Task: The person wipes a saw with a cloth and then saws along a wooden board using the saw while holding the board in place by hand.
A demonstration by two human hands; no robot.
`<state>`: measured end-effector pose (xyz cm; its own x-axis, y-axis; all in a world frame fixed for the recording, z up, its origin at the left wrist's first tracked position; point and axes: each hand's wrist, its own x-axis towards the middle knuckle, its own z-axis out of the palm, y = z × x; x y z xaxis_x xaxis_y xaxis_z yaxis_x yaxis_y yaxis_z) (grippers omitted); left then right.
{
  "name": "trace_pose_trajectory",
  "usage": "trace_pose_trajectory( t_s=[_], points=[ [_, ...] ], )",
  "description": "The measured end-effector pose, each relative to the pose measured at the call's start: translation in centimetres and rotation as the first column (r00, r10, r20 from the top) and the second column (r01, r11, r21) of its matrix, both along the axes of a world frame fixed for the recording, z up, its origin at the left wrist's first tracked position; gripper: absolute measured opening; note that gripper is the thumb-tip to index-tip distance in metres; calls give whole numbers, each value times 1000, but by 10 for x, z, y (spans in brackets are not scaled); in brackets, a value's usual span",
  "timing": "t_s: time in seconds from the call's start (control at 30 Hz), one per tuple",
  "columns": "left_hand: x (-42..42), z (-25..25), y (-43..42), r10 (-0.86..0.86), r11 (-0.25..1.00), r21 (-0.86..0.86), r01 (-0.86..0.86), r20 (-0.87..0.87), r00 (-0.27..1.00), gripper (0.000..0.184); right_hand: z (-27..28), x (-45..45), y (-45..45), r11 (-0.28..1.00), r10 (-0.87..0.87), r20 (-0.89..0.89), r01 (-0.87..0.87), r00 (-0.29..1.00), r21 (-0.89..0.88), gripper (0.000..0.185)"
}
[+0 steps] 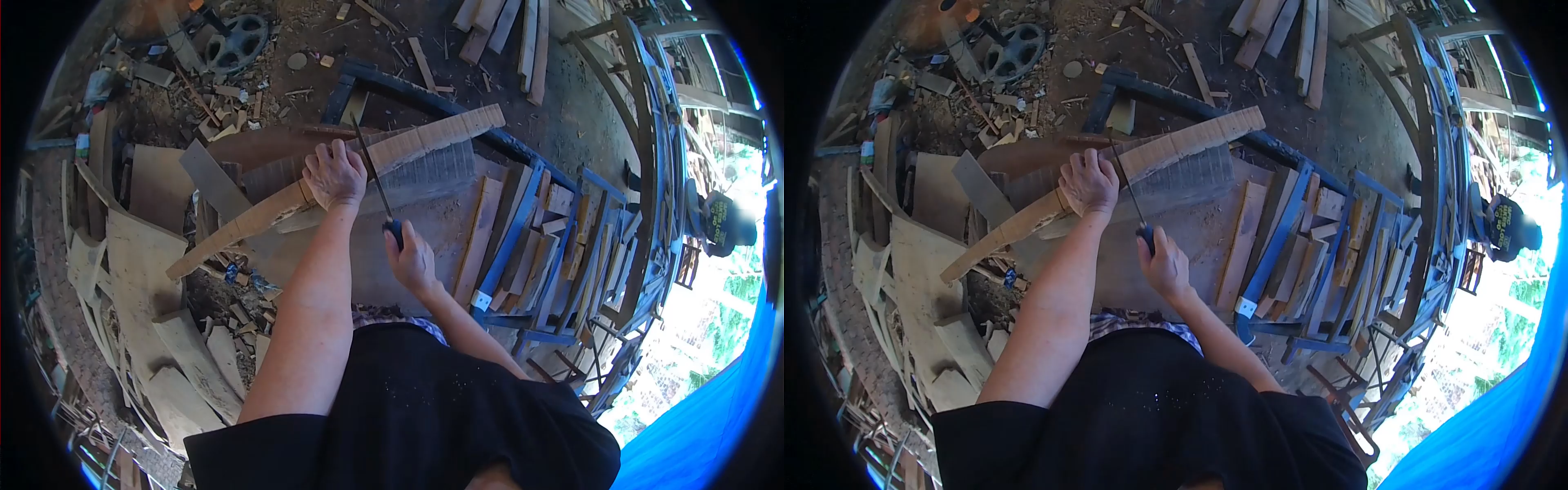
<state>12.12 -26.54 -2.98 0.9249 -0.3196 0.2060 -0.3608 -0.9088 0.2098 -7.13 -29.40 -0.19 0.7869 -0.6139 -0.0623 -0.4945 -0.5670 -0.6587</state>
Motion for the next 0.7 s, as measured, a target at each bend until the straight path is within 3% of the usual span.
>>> trace_pose_trajectory(
  t_s=[0.2,0.4,0.6,0.7],
  points=[
    [0,3,-1,2,1000,5,-2,-29,1000,15,6,59,-18,996,13,-20,-15,1000,-90,27],
    [0,4,1,-12,1000,-25,11,-14,1000,15,-1,-17,11,1000,-8,-44,9,999,25,27],
    [0,-2,0,-13,1000,-13,13,25,1000,15,4,57,-16,994,10,-50,-15,999,-106,26],
    [0,-1,0,-18,999,-28,19,33,999,15,-8,1,3,998,-23,-29,21,999,-51,25]
  ],
)
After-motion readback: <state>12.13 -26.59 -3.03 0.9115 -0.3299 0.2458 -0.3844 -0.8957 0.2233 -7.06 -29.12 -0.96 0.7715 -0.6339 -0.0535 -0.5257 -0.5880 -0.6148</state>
